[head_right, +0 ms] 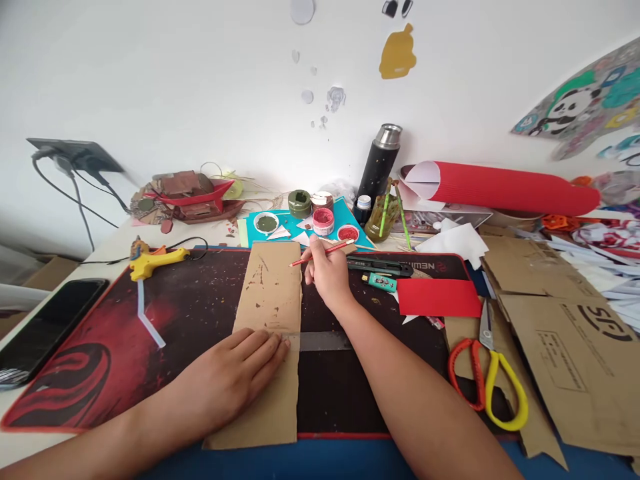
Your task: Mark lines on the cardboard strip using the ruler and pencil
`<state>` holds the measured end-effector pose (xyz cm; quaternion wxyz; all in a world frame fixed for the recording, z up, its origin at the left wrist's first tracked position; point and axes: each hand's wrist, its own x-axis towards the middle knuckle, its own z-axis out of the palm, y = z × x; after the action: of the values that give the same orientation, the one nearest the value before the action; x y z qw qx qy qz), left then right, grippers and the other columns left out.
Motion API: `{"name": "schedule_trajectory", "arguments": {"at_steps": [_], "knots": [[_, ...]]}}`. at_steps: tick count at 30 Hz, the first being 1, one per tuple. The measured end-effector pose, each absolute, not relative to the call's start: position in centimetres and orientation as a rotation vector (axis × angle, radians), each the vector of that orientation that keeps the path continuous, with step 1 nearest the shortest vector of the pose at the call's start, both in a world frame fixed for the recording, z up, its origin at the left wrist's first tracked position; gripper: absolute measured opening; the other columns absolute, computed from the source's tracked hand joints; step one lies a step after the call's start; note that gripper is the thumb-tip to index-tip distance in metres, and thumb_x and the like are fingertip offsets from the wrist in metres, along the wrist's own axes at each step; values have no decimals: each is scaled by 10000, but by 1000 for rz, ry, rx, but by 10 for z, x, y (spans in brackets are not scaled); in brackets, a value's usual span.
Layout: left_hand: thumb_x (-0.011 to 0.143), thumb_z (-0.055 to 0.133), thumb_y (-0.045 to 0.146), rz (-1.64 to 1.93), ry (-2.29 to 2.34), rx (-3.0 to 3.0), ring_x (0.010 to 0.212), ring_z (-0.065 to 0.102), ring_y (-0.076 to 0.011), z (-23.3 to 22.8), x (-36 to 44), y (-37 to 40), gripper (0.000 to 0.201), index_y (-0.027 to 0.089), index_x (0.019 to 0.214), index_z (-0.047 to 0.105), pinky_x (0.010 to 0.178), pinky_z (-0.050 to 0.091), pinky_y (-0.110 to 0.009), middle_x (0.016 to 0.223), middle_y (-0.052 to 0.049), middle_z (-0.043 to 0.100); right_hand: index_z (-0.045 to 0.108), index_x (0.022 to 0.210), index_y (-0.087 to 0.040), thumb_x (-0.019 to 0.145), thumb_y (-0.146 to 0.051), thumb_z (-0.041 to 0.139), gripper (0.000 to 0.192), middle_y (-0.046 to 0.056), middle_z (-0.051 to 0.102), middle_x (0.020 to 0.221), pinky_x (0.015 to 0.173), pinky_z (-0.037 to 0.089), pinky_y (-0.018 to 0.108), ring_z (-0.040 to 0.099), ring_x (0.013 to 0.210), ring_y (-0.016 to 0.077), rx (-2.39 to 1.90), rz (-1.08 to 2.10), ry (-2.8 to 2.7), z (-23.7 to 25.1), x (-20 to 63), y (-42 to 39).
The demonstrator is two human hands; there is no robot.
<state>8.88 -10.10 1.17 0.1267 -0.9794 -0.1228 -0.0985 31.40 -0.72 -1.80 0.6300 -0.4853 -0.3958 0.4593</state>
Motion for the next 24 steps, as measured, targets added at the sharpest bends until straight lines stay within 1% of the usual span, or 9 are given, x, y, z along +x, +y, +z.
{"name": "schedule_trajectory", "arguments": {"at_steps": [3,8,14,17,21,24], "knots": [[1065,532,126,-182,-419,-2834,995,690,-257,13,89,-107,333,50,1345,696,867,519,-393,1170,-136,791,625,625,-215,833,-852,767,684,-95,403,397,310,312,209,471,281,98,-1092,1069,-868,-19,315,-5],[1062,498,115,-167,-367,-2821,1041,695,-261,15,84,-104,373,51,1370,698,905,519,-397,1211,-118,797,626,627,-210,817,-835,792,673,-98,396,397,314,286,200,466,284,94,-1088,1105,-836,-21,317,-3],[1091,442,93,-283,-281,-2844,1100,705,-264,12,70,-90,391,60,1383,699,1001,518,-407,1250,-96,805,618,631,-215,810,-836,792,669,-103,383,400,316,270,201,460,291,96,-1085,1138,-811,-21,318,-2],[1117,412,102,-366,-325,-2856,1096,712,-246,9,62,-86,386,82,1361,709,998,522,-387,1241,-86,812,624,616,-211,805,-840,792,677,-98,388,400,314,267,203,452,292,94,-1086,1129,-823,-21,317,-2],[1122,408,119,-451,-375,-2875,1215,702,-248,6,55,-85,397,96,1396,695,1052,518,-386,1312,-105,801,633,613,-208,811,-835,792,677,-95,388,389,319,276,206,445,286,94,-1098,1133,-838,-21,316,-1],[1128,409,137,-476,-411,-2895,1234,701,-242,4,51,-86,396,116,1392,703,1053,531,-381,1344,-90,799,630,615,-208,833,-825,786,672,-93,388,392,321,275,207,445,288,94,-1112,1125,-847,-21,316,-2]]}}
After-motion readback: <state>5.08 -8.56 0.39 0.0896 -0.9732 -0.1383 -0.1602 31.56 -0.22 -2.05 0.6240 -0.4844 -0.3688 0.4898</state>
